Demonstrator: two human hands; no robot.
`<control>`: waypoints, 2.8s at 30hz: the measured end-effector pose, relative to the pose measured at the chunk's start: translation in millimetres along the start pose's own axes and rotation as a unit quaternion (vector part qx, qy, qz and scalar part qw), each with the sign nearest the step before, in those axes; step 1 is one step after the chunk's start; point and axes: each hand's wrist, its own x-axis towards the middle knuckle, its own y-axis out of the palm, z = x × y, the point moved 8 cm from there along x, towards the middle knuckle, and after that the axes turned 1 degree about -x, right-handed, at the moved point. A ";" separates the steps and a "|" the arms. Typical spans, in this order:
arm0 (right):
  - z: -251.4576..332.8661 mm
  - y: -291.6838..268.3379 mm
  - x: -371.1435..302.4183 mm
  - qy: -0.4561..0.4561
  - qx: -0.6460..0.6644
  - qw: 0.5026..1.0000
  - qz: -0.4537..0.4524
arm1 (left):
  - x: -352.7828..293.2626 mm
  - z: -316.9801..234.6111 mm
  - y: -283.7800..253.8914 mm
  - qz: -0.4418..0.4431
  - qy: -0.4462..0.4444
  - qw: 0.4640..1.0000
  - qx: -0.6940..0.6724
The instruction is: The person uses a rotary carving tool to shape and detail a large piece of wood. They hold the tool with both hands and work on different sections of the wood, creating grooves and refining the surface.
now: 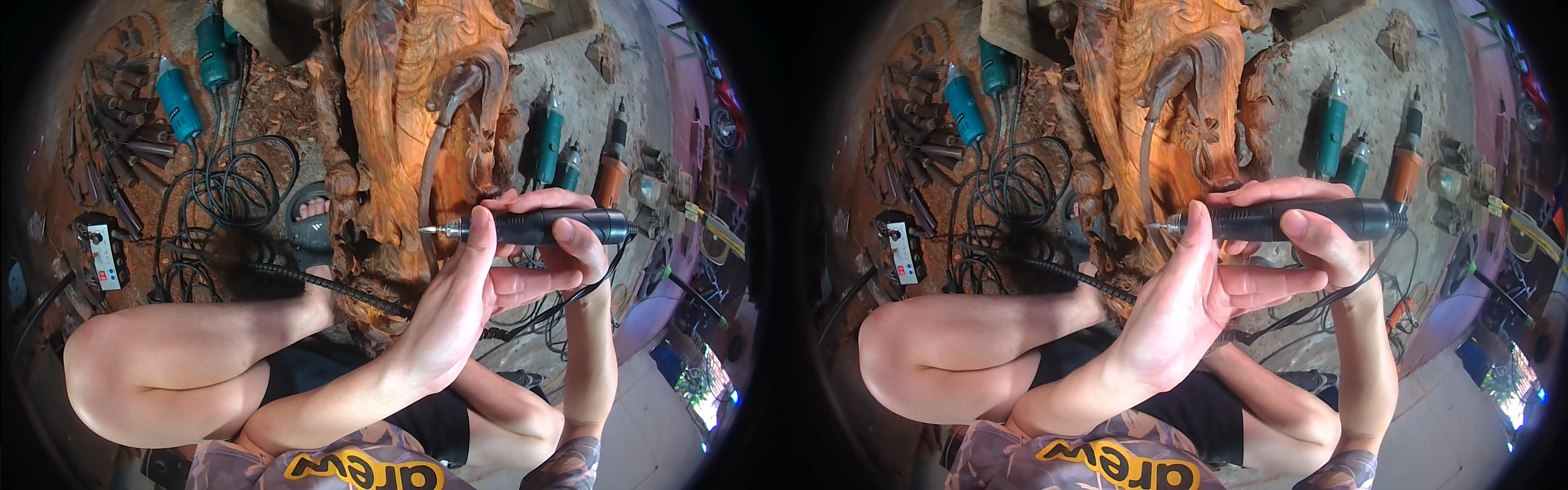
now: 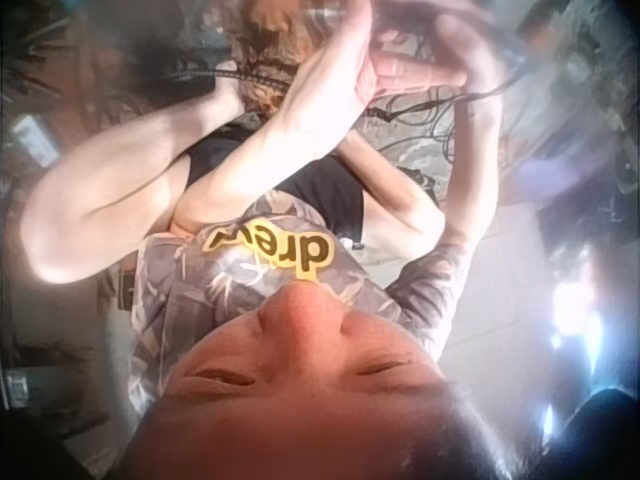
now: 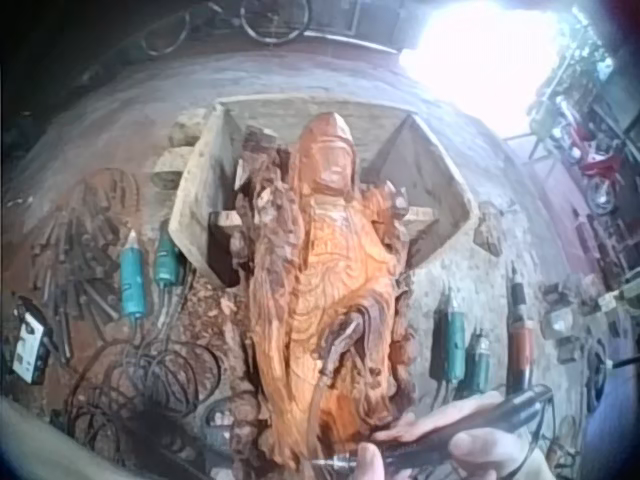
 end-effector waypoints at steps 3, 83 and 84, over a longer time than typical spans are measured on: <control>2.5 0.3 -1.5 -0.036 -0.003 0.999 -0.009 | 2.6 -6.8 3.0 -0.004 0.013 1.000 0.014; -14.6 70.9 -137.8 -0.119 -0.191 0.922 -0.315 | -57.7 40.0 -51.5 0.002 -0.248 0.907 0.339; -14.5 70.2 -137.2 -0.110 -0.190 0.923 -0.316 | -58.3 40.1 -52.7 -0.003 -0.257 0.904 0.343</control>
